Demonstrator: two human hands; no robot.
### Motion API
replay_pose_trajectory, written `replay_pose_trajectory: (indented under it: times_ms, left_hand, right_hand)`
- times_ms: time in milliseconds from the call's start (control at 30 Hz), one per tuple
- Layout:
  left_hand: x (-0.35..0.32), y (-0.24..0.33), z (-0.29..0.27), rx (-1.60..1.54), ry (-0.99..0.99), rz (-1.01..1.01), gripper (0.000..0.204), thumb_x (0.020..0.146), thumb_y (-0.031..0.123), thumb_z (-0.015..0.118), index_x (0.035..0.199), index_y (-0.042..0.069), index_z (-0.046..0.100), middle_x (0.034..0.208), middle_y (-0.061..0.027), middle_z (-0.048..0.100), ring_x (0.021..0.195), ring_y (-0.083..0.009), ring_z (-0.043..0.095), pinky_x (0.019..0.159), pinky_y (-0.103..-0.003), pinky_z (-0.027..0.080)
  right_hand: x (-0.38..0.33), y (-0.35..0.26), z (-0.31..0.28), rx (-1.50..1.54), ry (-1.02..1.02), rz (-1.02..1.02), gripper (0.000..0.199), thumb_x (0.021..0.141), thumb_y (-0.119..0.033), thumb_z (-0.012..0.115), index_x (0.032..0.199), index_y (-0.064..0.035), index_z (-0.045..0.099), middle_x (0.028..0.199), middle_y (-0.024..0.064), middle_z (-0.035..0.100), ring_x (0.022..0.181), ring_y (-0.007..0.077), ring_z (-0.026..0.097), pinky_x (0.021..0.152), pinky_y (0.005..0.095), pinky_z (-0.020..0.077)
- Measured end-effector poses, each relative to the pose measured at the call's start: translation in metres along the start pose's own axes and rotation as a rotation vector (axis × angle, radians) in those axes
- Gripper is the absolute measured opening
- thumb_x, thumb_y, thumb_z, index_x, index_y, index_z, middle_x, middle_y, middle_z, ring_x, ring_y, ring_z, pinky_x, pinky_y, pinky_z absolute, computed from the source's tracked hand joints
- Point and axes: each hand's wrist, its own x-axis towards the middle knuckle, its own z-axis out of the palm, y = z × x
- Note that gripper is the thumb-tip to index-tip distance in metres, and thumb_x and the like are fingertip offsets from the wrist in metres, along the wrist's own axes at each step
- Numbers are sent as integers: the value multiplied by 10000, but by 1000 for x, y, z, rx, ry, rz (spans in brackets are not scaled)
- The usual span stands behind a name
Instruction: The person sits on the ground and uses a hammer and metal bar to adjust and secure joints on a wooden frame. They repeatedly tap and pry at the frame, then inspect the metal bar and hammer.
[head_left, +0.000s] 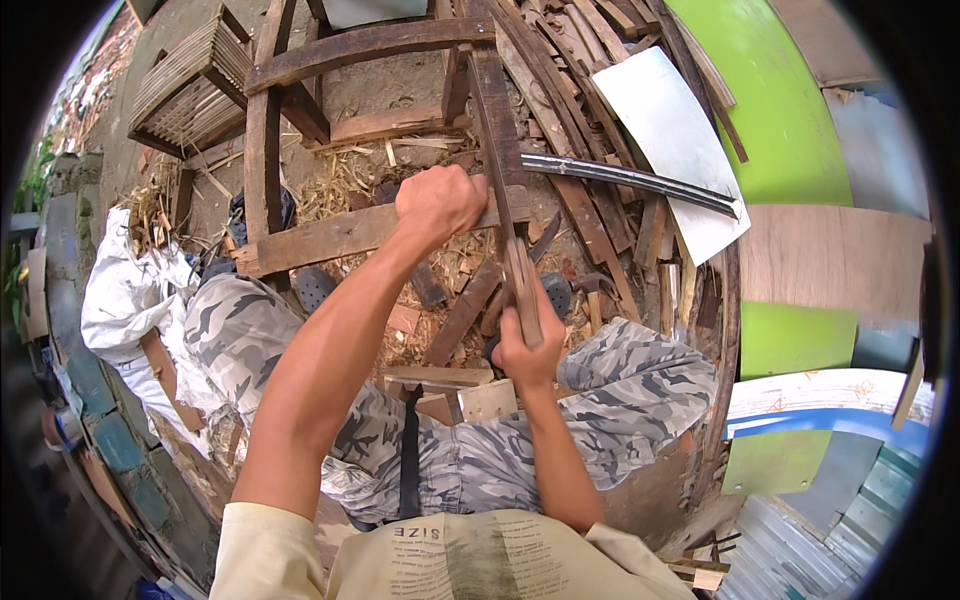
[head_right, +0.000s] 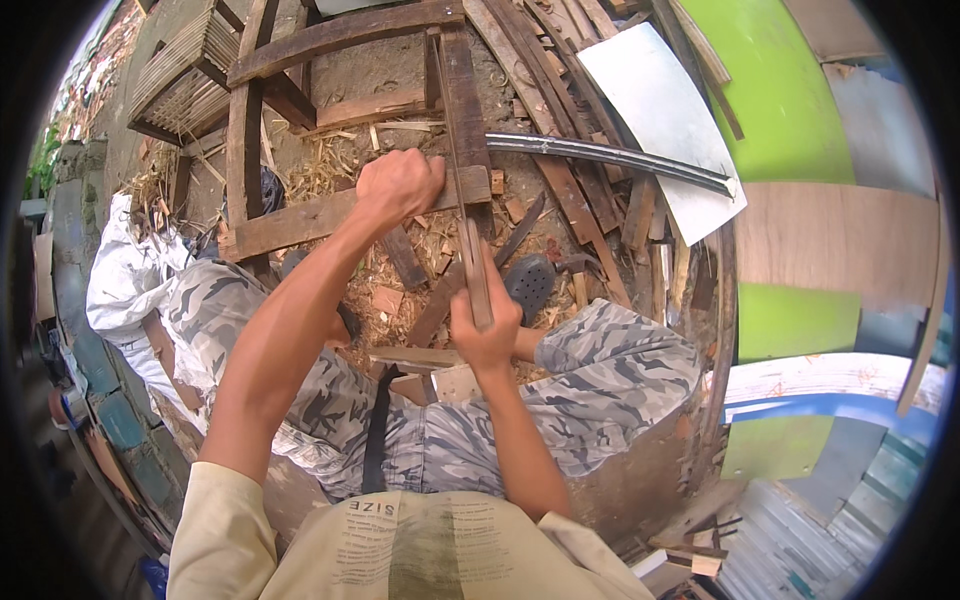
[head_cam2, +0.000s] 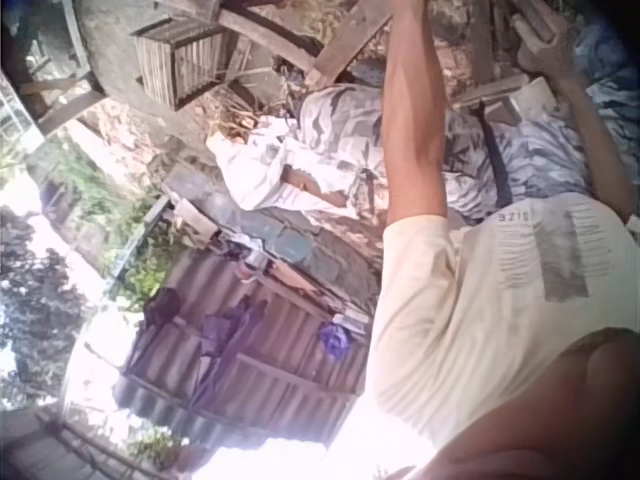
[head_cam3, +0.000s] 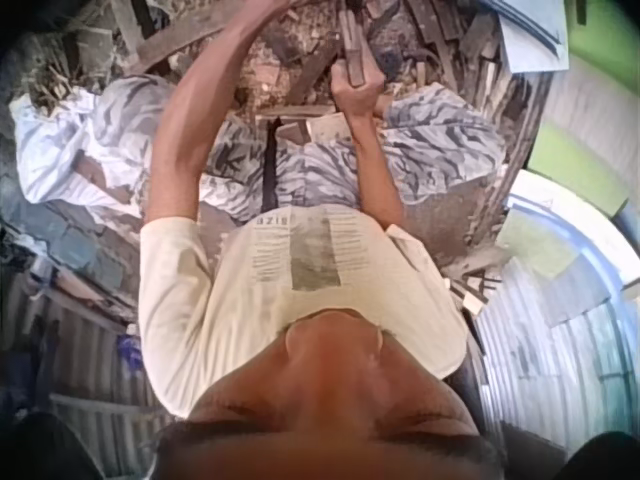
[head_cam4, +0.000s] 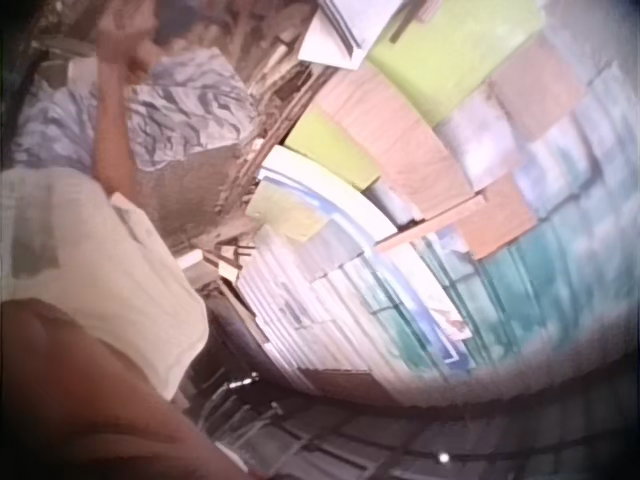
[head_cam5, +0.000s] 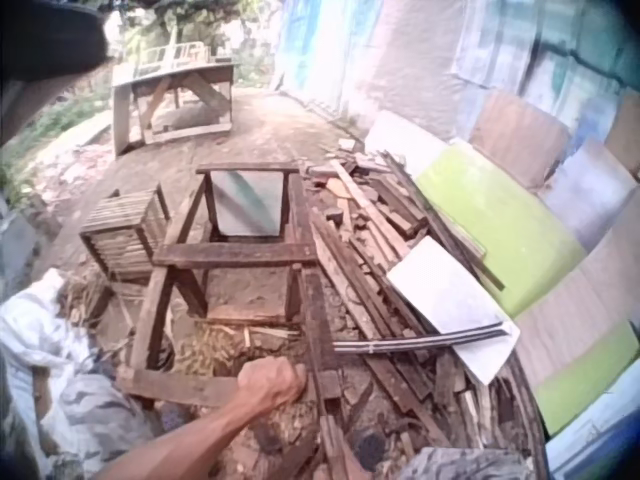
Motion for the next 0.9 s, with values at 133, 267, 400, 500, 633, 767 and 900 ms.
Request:
replay_pose_trajectory:
  times_ms: [133,267,400,500,633,767,900]
  left_hand:
    - [-2,-9,4,-27,27,-23,579,961,362,378,802,-67,733,834,-306,703,810,-444,713,816,-502,564]
    - [0,-1,1,-23,-40,-69,585,964,365,377,802,-77,724,835,-320,695,820,-452,709,819,-506,565]
    - [0,4,0,-2,6,13,538,942,350,408,808,-47,746,809,-273,712,785,-417,719,781,-484,569]
    - [1,4,1,-22,10,-7,548,941,357,406,806,-55,741,823,-272,714,807,-427,718,799,-496,559]
    - [-2,-10,-1,-18,17,-20,547,942,356,404,824,-51,749,863,-274,720,844,-423,720,815,-488,560]
    - [0,-6,4,-13,13,-57,548,943,360,405,826,-46,755,849,-273,720,835,-424,722,815,-488,563]
    - [3,-2,3,7,-4,5,552,943,367,407,822,-44,754,827,-270,718,813,-426,721,807,-487,565]
  right_hand:
    - [-125,-53,-86,-110,-158,232,549,824,30,539,1368,105,547,1203,245,698,1091,286,712,923,344,536]
    - [-117,-58,-88,-182,-173,72,616,792,56,557,1402,129,503,1188,260,700,1010,290,736,818,317,565]
    - [17,-9,-1,-2,-55,131,572,822,40,569,1389,110,530,991,173,720,753,241,672,724,313,542]
    - [7,-1,-2,51,-15,89,541,850,-3,579,1383,85,550,1032,149,713,801,191,664,749,294,533]
    - [-106,-36,-72,-66,-132,210,524,846,-16,558,1352,120,559,1219,221,699,1005,233,712,884,330,543]
    - [-123,-53,-88,-127,-166,154,528,837,4,549,1351,126,553,1252,248,679,1104,293,703,931,358,539]
    - [-6,0,-3,-26,-46,97,567,842,26,562,1407,65,539,1153,192,701,921,236,710,821,328,548]
